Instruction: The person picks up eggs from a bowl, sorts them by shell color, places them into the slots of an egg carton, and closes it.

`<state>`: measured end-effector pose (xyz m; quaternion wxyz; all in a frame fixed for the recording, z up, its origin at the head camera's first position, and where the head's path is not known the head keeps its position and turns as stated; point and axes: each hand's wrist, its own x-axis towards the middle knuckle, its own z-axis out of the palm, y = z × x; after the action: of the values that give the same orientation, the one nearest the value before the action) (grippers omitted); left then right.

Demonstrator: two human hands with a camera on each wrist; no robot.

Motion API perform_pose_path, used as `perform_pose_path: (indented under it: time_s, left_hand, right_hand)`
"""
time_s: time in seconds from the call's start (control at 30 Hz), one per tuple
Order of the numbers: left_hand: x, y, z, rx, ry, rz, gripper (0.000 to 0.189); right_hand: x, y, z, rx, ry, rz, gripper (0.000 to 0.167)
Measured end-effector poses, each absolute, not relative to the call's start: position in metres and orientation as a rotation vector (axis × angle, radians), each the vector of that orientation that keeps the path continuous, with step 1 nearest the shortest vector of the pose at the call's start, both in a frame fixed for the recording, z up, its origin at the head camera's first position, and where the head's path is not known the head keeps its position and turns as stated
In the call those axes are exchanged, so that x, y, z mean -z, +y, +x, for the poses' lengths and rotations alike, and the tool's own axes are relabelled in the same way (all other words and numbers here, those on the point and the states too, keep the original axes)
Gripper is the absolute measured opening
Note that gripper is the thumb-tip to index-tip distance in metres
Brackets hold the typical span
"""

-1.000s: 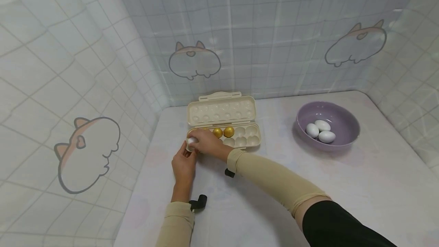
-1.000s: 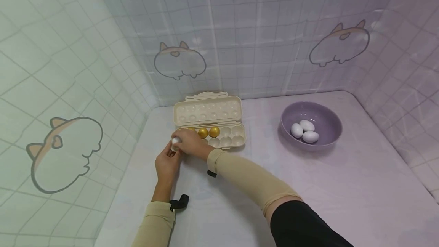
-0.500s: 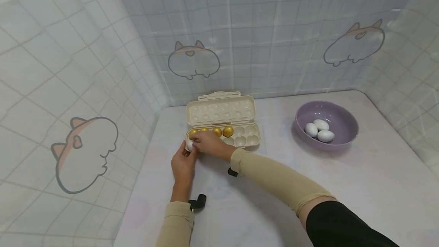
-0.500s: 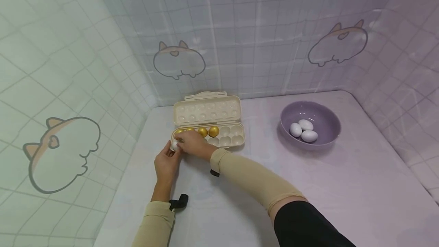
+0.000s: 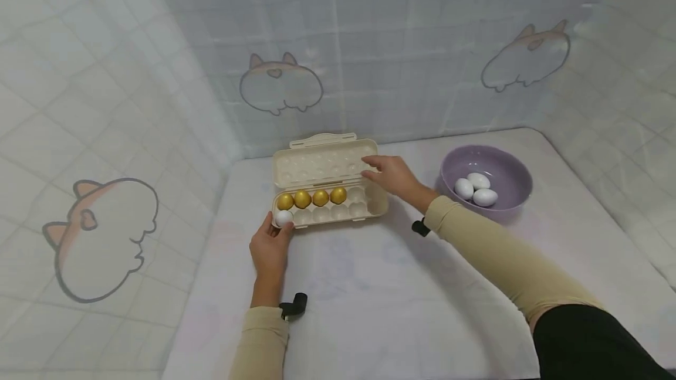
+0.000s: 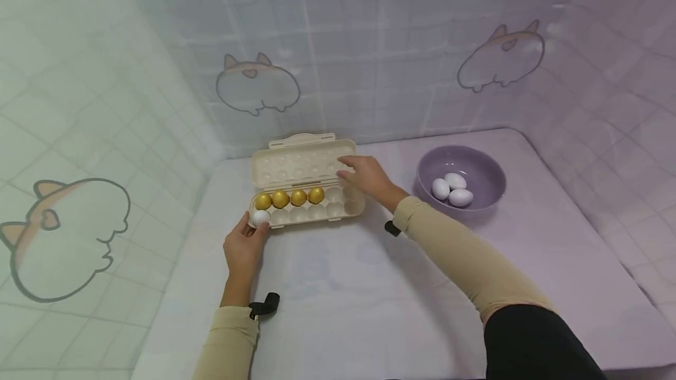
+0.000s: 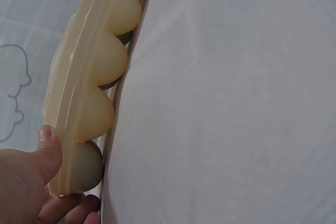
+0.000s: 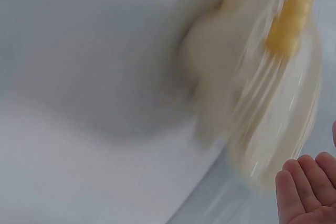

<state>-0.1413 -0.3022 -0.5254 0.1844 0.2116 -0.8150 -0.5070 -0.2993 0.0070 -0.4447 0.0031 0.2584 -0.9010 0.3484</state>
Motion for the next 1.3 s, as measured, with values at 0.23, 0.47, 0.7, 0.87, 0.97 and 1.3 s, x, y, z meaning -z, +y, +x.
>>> perform_pose_path:
  time_s: [0.23, 0.47, 0.7, 0.87, 0.97, 1.3]
  left_hand:
    - [0.528, -0.304, -0.143, 1.436, -2.293, 0.619, 0.074]
    - [0.527, -0.306, -0.144, 1.45, -2.284, 0.681, 0.075]
    - [0.531, -0.306, -0.147, 1.455, -2.298, 0.677, 0.075]
    - [0.532, -0.304, -0.147, 1.465, -2.298, 0.665, 0.075]
    - [0.531, -0.304, -0.147, 1.477, -2.293, 0.659, 0.075]
    - [0.528, -0.303, -0.145, 1.495, -2.3, 0.693, 0.076]
  right_hand:
    - [0.426, 0.109, -0.312, -0.928, -2.919, 0.53, 0.052]
    - [0.424, 0.193, -0.31, -0.757, -3.084, 0.386, 0.052]
    - [0.433, 0.238, -0.305, -0.471, -3.223, 0.481, 0.044]
    - [0.438, 0.247, -0.3, -0.438, -3.227, 0.498, 0.043]
    - [0.439, 0.246, -0.297, -0.457, -3.23, 0.495, 0.045]
    - [0.45, 0.24, -0.298, -0.537, -3.202, 0.495, 0.039]
